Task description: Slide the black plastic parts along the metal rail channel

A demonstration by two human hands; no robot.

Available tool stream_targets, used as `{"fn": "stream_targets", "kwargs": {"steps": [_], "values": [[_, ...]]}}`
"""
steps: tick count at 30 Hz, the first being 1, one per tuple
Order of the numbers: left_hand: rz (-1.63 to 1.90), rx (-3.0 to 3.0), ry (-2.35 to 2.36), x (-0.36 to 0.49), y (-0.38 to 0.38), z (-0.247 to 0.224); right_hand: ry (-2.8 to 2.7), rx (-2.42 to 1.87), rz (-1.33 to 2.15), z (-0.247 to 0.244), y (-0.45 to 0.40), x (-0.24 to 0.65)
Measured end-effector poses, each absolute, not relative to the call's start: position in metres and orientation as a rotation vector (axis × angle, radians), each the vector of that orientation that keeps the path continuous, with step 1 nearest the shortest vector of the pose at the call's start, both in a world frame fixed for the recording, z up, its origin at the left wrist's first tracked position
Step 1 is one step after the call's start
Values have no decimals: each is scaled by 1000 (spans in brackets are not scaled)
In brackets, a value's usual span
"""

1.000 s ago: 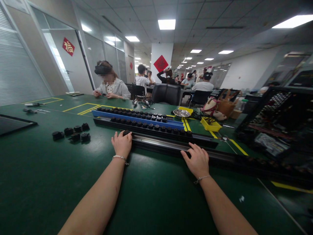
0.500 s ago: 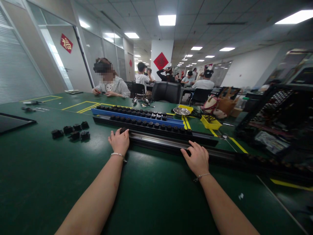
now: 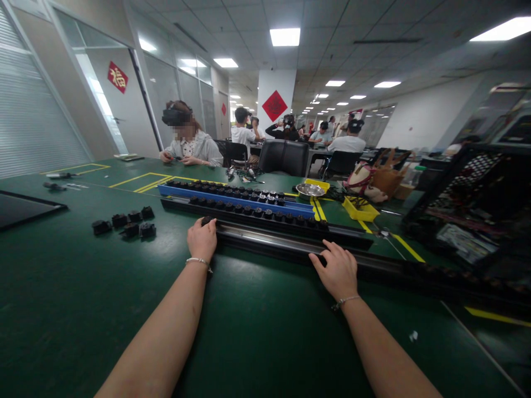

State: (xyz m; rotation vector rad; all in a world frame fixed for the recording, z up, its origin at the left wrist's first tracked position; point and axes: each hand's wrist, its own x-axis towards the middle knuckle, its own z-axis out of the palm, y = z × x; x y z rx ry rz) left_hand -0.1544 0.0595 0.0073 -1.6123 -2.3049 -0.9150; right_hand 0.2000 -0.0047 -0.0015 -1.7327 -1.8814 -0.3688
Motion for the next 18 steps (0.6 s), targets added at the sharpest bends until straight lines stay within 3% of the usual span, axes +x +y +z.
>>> {"fn": "stream_targets", "kwargs": {"steps": [18], "values": [[-1134,-1566,-2455,-179,63,13,-1839,-1720,-454,-6,-4,197]]}}
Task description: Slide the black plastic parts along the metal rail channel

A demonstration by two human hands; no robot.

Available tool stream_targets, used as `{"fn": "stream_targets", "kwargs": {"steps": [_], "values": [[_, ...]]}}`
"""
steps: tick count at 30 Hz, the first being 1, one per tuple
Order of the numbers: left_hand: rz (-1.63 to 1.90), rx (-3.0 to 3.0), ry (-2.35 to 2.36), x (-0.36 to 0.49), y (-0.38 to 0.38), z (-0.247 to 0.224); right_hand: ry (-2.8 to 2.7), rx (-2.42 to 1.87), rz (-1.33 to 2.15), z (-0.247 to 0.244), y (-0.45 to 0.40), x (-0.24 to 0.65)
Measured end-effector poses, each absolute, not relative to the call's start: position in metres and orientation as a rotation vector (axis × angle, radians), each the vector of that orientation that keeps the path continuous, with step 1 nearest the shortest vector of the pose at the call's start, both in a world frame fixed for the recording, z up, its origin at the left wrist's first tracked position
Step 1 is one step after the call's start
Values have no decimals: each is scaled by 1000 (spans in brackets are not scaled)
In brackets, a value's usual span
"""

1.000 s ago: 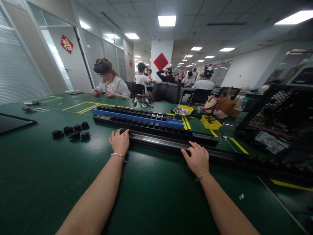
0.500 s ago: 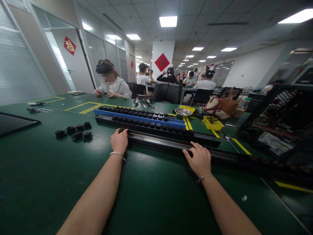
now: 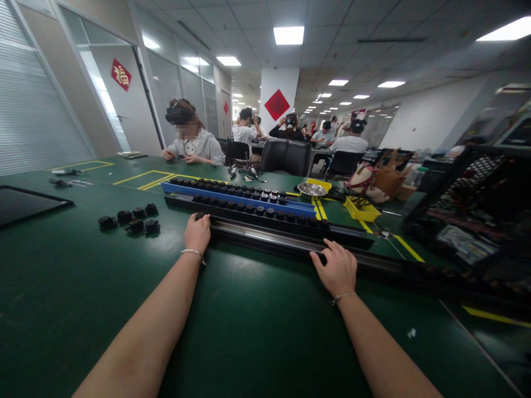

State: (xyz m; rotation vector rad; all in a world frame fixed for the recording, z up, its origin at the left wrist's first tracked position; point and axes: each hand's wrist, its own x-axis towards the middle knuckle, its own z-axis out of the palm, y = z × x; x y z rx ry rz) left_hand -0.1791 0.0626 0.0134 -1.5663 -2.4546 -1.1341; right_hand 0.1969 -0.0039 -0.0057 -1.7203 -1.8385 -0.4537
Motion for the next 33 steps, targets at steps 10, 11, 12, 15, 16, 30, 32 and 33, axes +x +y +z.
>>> {"fn": "stream_targets", "kwargs": {"steps": [10,11,12,15,16,30,32,33], "values": [[-874,-1278,-2510,-253,37,16,-1828,-1715,-424,-6,-3,197],[-867,-1249,-2518,-261,34,14,-1832,-1718,-420,-5,-4,197],[-866,-1216,-2532,-267,31,12,-1834,-1722,-419,-5,-4,196],[-833,-1195,-2629,-281,28,6,-1839,-1731,-418,-5,-4,196],[-834,-1193,-2687,-284,28,5,-1837,-1734,-417,-5,-5,196],[-890,-1089,-2787,-287,29,4,-1844,-1666,-319,-3,-8,202],[-909,-1192,-2535,-278,28,6,-1831,-1659,-302,-2,-9,201],[-914,-1252,-2400,-271,28,9,-1824,-1656,-290,-1,-9,201]]}}
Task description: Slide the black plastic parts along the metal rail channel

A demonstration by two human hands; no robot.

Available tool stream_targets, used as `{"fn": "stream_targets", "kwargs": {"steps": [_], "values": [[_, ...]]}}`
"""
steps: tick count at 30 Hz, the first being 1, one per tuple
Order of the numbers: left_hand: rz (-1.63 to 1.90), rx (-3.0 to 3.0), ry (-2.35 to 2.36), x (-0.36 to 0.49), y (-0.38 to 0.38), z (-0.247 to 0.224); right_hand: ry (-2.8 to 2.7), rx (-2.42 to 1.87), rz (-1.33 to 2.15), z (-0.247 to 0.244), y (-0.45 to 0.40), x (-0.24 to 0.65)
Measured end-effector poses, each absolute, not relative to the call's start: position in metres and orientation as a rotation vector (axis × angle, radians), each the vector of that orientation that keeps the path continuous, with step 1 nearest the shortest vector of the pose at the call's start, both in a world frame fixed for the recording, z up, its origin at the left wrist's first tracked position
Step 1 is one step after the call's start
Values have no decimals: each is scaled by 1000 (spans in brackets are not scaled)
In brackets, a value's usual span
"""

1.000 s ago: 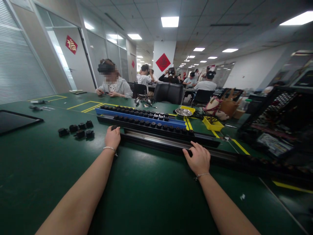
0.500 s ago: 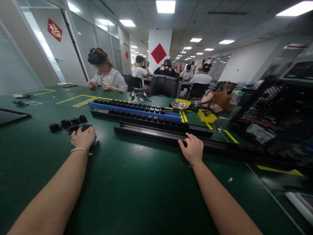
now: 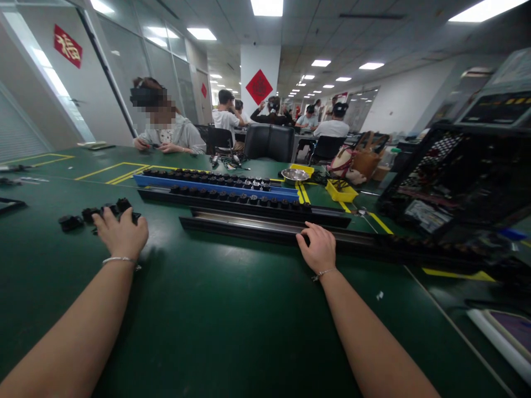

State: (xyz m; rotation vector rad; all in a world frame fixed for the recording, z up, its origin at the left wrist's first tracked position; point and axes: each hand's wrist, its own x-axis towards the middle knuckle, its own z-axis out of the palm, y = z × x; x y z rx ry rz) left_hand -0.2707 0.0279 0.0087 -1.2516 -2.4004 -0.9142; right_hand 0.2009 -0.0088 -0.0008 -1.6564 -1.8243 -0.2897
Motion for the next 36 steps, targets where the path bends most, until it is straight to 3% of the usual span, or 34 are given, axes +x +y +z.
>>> {"fn": "stream_targets", "kwargs": {"steps": [6,19,25,29,36], "values": [[-882,-1693,-1928,-189,26,23,-1740,-1673,-268,1,-5,201],[-841,-2178,-1707,-4,19,3,-1589,-1741,-325,1,-1,208],[-835,-2312,-1586,9,10,2,-1514,-1777,-436,7,-2,225],[-843,-2316,-1568,4,10,4,-1163,-1878,-653,10,-9,266],[-825,-2329,-1552,4,11,4,-862,-2020,-560,3,-20,321]]}}
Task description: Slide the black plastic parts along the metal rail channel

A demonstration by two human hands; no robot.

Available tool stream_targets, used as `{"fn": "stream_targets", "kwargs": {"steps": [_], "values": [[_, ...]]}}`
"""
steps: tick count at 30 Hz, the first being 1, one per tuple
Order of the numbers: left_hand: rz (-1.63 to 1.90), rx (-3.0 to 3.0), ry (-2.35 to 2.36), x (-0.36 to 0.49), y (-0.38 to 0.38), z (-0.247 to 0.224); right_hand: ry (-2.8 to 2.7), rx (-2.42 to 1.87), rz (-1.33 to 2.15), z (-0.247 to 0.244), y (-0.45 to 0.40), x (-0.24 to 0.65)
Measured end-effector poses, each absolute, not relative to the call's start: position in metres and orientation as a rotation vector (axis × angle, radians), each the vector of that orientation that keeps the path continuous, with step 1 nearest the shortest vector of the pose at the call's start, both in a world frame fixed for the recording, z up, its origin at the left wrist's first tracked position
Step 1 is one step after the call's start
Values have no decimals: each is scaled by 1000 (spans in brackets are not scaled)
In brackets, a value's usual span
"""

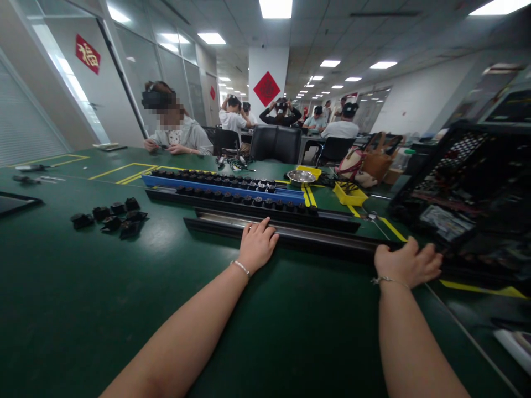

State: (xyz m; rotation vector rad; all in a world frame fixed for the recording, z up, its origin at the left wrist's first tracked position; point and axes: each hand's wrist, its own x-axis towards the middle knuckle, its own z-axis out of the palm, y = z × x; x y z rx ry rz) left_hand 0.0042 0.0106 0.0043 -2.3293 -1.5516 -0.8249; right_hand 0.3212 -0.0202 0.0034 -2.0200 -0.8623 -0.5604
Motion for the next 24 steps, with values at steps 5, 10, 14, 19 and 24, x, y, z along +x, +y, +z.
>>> {"fn": "stream_targets", "kwargs": {"steps": [5,10,14,19,24], "values": [[-827,-2332,-1550,4,10,5,-880,-2025,-570,1,-17,321],[-843,-2331,-1552,4,10,4,-876,-1999,-597,1,-15,322],[-851,-2335,-1549,4,10,4,-859,-2004,-551,4,-15,321],[-858,-2336,-1555,4,10,4,-873,-1998,-523,7,-16,320],[-848,-2335,-1558,4,10,5,-869,-1969,-537,5,-14,324]]}}
